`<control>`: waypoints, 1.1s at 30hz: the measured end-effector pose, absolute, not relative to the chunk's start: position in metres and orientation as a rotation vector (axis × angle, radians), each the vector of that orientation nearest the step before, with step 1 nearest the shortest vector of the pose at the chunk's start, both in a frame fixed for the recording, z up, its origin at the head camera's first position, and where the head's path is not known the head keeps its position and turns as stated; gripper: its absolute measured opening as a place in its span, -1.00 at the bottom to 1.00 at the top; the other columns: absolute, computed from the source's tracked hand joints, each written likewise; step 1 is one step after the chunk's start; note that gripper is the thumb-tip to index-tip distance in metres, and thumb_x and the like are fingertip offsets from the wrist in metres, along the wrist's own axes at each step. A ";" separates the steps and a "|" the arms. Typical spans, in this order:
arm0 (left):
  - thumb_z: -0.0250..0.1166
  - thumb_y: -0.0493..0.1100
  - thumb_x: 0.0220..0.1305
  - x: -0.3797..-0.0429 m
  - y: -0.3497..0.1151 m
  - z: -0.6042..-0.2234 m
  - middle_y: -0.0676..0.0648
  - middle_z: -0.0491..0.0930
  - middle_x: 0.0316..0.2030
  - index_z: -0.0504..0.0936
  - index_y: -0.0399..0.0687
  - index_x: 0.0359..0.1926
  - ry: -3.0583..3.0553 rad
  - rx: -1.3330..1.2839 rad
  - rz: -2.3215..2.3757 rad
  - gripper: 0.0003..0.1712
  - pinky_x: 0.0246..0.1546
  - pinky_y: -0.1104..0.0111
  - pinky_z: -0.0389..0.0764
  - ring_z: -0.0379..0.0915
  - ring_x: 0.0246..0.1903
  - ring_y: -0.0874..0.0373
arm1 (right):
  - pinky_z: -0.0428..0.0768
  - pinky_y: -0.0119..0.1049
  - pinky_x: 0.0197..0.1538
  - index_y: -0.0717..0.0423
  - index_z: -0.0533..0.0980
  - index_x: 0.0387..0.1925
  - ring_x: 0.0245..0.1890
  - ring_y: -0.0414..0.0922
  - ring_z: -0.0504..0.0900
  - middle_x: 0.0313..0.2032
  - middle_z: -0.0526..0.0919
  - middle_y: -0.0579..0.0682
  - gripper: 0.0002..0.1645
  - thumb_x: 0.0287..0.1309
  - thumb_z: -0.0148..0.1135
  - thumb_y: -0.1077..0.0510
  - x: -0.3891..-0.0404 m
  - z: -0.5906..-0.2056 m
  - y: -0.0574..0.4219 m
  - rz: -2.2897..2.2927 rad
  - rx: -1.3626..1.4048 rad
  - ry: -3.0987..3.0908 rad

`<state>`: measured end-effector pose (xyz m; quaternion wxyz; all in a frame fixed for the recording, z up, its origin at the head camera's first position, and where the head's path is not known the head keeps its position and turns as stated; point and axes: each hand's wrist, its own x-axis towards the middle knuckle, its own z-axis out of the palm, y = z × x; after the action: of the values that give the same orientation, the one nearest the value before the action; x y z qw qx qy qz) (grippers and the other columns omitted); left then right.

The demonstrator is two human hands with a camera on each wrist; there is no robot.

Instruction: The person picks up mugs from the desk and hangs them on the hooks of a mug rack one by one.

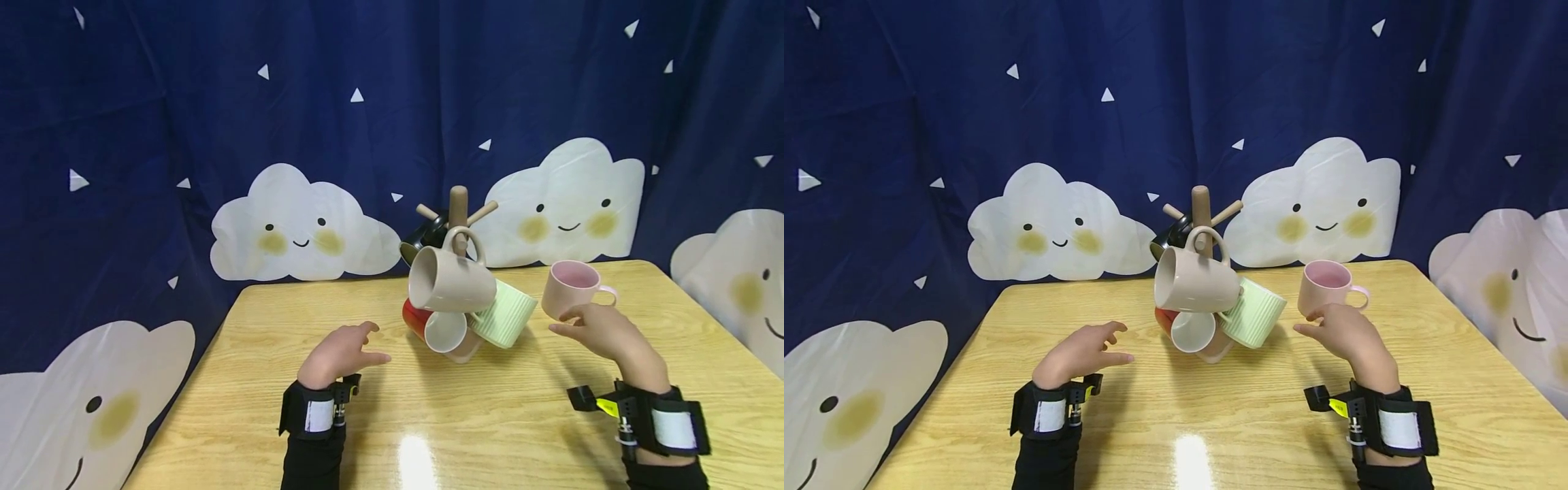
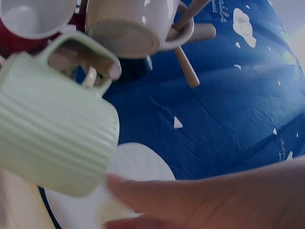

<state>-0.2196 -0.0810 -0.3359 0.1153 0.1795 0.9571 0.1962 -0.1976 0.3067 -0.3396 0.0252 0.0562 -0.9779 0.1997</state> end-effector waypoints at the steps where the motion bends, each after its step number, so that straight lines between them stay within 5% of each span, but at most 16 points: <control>1: 0.30 0.09 0.10 -0.219 -0.081 -0.336 -0.20 0.58 -0.06 0.39 -0.17 0.18 2.802 0.521 0.578 -0.31 -0.09 0.17 0.54 0.52 -0.08 -0.03 | 0.51 0.04 -0.28 0.37 0.55 -0.19 -0.26 0.22 0.60 -0.26 0.65 0.33 -0.50 0.09 0.22 -0.05 -0.198 -0.338 0.303 0.627 0.167 -2.956; 7: 0.29 0.11 0.10 -0.219 -0.084 -0.336 -0.19 0.57 -0.06 0.38 -0.14 0.19 2.806 0.482 0.574 -0.30 -0.11 0.17 0.54 0.52 -0.09 -0.02 | 0.30 -0.40 -0.55 0.20 0.64 -0.57 -0.63 -0.27 0.42 -0.53 0.68 0.14 -0.63 0.15 0.20 0.00 -0.204 -0.319 0.274 0.797 0.058 -2.395; 10: 0.29 0.12 0.11 -0.219 -0.086 -0.337 -0.19 0.57 -0.05 0.37 -0.13 0.20 2.804 0.475 0.579 -0.29 -0.10 0.16 0.54 0.51 -0.08 -0.02 | 0.28 -0.58 -0.53 0.19 0.65 -0.44 -0.59 -0.54 0.41 -0.51 0.70 -0.15 -0.65 0.21 0.13 0.02 -0.217 -0.299 0.257 0.943 0.156 -2.177; 12: 0.29 0.11 0.11 -0.220 -0.088 -0.337 -0.19 0.57 -0.05 0.37 -0.14 0.20 2.806 0.476 0.590 -0.30 -0.10 0.15 0.54 0.51 -0.07 -0.03 | 0.37 -0.70 -0.37 0.17 0.63 -0.26 -0.39 -0.64 0.47 -0.35 0.72 -0.14 -0.69 0.21 0.14 0.02 -0.230 -0.277 0.245 1.025 0.251 -2.161; 15: 0.28 0.10 0.12 -0.220 -0.091 -0.338 -0.20 0.57 -0.04 0.37 -0.14 0.20 2.812 0.477 0.599 -0.31 -0.08 0.15 0.53 0.51 -0.06 -0.04 | 0.49 -0.60 -0.04 0.16 0.53 0.01 -0.08 -0.42 0.57 -0.08 0.66 -0.13 -0.58 0.17 0.19 0.03 -0.253 -0.240 0.231 1.152 0.409 -2.311; 17: 0.28 0.10 0.12 -0.220 -0.091 -0.338 -0.20 0.57 -0.04 0.38 -0.14 0.20 2.813 0.484 0.597 -0.32 -0.08 0.15 0.53 0.51 -0.05 -0.04 | 0.48 -0.40 0.12 0.16 0.44 0.13 0.08 -0.20 0.53 0.10 0.53 0.13 -0.48 0.15 0.20 0.04 -0.269 -0.219 0.223 1.212 0.489 -2.461; 19: 0.28 0.10 0.12 -0.220 -0.091 -0.338 -0.20 0.57 -0.04 0.38 -0.14 0.19 2.812 0.492 0.593 -0.32 -0.07 0.15 0.53 0.51 -0.05 -0.04 | 0.41 -0.16 0.21 0.17 0.37 0.19 0.19 0.00 0.43 0.17 0.46 0.14 -0.43 0.17 0.18 0.07 -0.283 -0.205 0.216 1.265 0.600 -2.577; 22: 0.28 0.11 0.12 -0.219 -0.090 -0.337 -0.20 0.57 -0.04 0.38 -0.14 0.20 2.808 0.494 0.591 -0.31 -0.07 0.15 0.53 0.51 -0.05 -0.04 | 0.34 0.02 0.24 0.15 0.37 0.19 0.21 0.03 0.40 0.18 0.45 0.14 -0.45 0.19 0.16 0.07 -0.302 -0.197 0.209 1.304 0.699 -2.679; 33: 0.27 0.11 0.13 -0.219 -0.082 -0.336 -0.20 0.57 -0.03 0.36 -0.14 0.21 2.778 0.541 0.588 -0.30 -0.07 0.14 0.53 0.51 -0.04 -0.04 | 0.55 -0.37 -0.06 0.19 0.45 0.08 -0.09 -0.25 0.60 -0.14 0.67 -0.14 -0.62 0.22 0.11 0.19 -0.330 -0.219 0.218 1.789 0.915 -2.590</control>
<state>-0.2194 -0.0823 -0.3355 0.1250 0.1856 0.9535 0.2017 -0.3304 0.2183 -0.2189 -0.0682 0.2783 -0.7882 0.5446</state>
